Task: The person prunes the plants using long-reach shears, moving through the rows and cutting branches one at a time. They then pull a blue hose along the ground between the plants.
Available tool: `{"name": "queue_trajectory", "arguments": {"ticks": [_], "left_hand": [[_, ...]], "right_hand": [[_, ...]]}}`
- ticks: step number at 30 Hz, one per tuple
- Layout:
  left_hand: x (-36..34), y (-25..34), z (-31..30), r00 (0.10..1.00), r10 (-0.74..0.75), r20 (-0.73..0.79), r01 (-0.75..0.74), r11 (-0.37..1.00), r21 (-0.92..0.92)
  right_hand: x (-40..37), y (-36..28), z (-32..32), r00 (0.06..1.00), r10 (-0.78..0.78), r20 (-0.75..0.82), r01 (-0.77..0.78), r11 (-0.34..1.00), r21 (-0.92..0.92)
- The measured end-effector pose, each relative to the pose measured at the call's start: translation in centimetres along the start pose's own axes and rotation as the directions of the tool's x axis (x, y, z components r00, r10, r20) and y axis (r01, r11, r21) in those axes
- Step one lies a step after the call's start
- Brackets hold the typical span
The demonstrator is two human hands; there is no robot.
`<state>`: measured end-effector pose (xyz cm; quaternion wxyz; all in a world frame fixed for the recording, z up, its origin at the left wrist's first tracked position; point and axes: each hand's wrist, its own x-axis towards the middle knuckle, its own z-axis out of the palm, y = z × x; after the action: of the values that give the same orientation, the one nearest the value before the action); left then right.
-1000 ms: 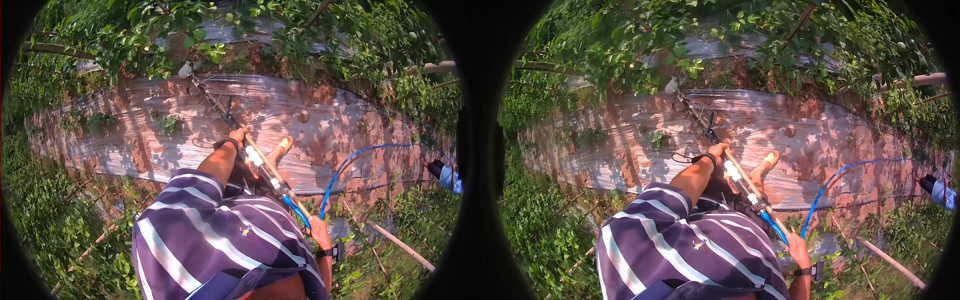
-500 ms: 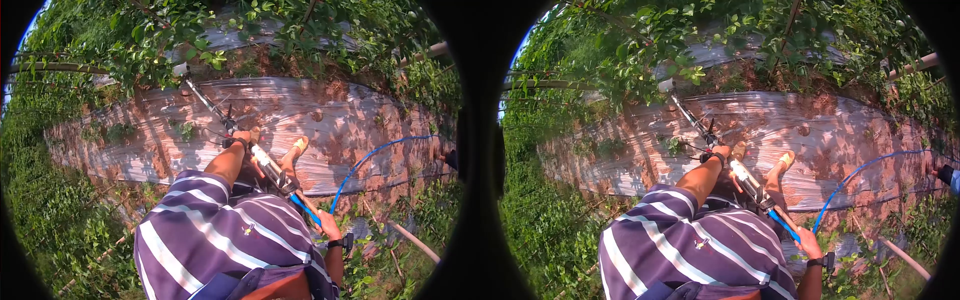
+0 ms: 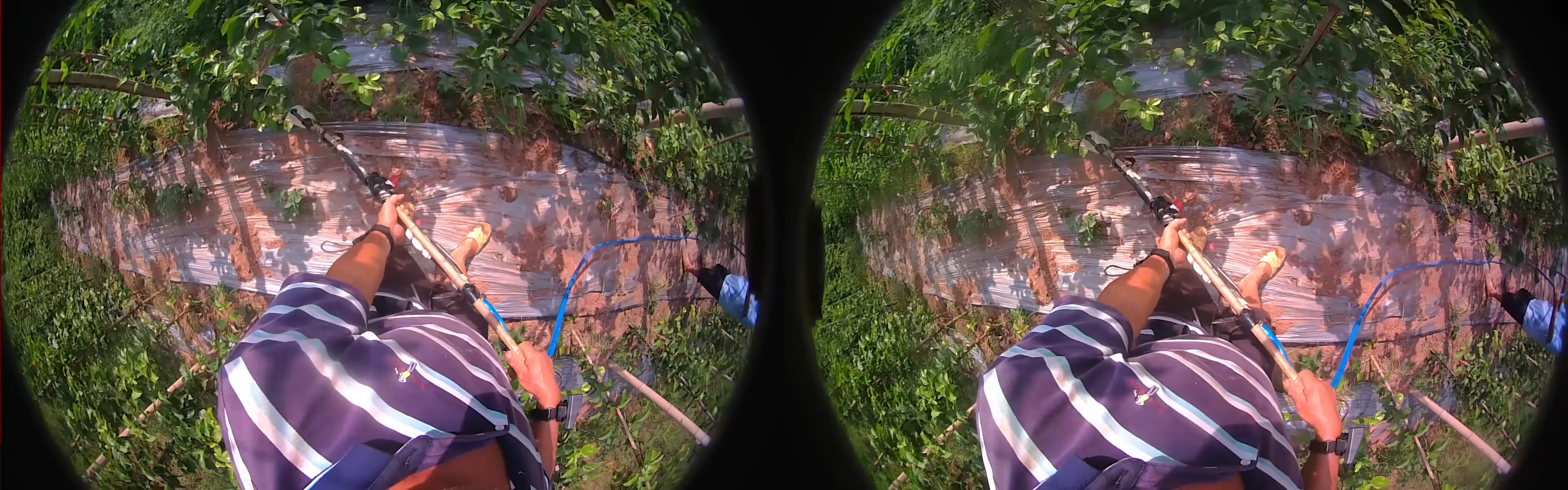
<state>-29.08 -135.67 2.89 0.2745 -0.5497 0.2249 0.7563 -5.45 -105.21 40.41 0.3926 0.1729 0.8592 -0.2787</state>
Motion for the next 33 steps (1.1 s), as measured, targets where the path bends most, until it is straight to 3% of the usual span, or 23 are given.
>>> {"name": "queue_trajectory", "arguments": {"ticks": [3,6,17,20,26,28,33], "left_hand": [[0.6,0.8,-0.4,0.999,0.032,0.017,-0.032,0.999,-0.042],[1.9,1.6,-1.4,0.999,-0.005,0.041,0.002,0.997,0.071],[2.5,2.6,-4.3,0.990,-0.050,0.135,0.054,0.998,-0.021],[1.4,3.0,-4.4,0.988,-0.007,0.151,0.007,1.000,0.000],[-0.5,4.3,-4.6,0.984,-0.052,0.171,0.053,0.999,-0.003],[-1.2,4.4,-4.3,0.994,-0.033,0.103,0.028,0.998,0.053],[-2.4,4.6,-4.2,0.994,0.008,0.110,-0.021,0.992,0.124]], "right_hand": [[-0.4,-2.6,-0.5,0.999,-0.032,-0.015,0.032,0.998,-0.050],[-0.8,-4.6,-0.7,1.000,-0.008,-0.014,0.007,0.998,-0.061],[-2.4,-7.5,1.7,0.999,-0.010,-0.051,0.003,0.991,-0.132],[-3.1,-8.5,2.3,0.997,-0.008,-0.081,0.001,0.997,-0.083],[-4.4,-9.7,3.4,0.992,-0.016,-0.125,0.017,1.000,0.007],[-4.7,-10.6,3.5,0.990,0.007,-0.144,-0.005,1.000,0.014],[-5.2,-10.1,4.5,0.984,-0.026,-0.178,0.030,0.999,0.018]]}}
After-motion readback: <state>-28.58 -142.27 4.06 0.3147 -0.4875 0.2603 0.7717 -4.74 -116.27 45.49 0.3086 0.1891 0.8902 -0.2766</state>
